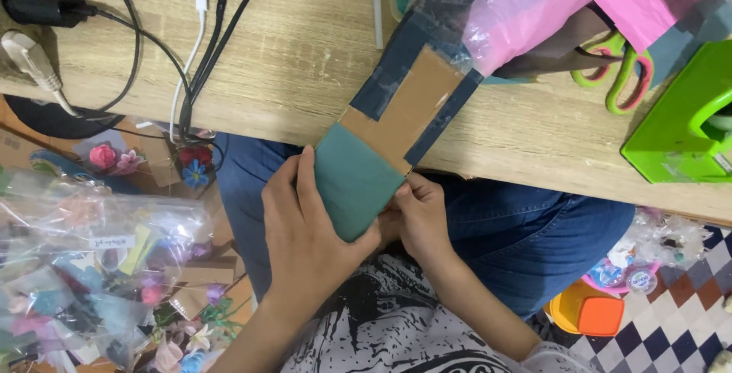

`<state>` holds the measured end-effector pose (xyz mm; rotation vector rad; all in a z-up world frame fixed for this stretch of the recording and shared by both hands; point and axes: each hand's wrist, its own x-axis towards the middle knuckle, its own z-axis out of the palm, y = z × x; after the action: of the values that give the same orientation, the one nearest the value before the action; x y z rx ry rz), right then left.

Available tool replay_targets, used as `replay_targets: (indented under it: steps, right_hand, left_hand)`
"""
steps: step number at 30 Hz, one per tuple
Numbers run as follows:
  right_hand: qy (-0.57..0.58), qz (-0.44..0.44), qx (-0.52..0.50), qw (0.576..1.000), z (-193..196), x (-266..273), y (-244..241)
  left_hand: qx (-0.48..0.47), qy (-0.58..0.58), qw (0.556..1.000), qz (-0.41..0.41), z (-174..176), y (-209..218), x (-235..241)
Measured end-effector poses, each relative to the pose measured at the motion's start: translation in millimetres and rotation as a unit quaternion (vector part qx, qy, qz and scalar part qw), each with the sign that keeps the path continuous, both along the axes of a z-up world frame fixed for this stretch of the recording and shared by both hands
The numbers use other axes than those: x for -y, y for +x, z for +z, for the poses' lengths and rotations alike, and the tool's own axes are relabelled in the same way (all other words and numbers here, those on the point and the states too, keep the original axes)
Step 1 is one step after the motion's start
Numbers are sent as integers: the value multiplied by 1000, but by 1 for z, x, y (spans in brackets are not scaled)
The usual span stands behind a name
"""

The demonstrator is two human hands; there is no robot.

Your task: Layering and securing different colors of wrapping paper around the base of a flower bouquet using tape.

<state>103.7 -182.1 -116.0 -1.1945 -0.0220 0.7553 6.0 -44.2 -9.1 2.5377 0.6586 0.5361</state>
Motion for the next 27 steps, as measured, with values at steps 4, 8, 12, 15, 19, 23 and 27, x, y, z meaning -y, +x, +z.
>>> replay_targets:
  steps: [4,8,12,15,19,23,27]
  right_hand:
    - [-73,45,51,995,-3,1,7]
    - [-278,195,290,895,75,16,30]
    - [-298,16,403,865,111,117,65]
    - [-350,-299,456,762,131,185,103]
    - [-488,-274,463,687,143,203,146]
    - [-488,-280,406,720,127,185,171]
    - [-434,-336,415,726,121,173,171]
  left_hand:
    - [-23,-16,999,20,-11,0,-2]
    - [-18,15,1000,18,-12,9,-1]
    - [-43,49,998,-18,-10,21,-5]
    - [-14,71,997,-15,-2,27,-2]
    - [-25,70,997,-17,-3,28,-1]
    - [-18,89,996,-17,-2,28,1]
    - [-25,89,996,-4,-1,29,4]
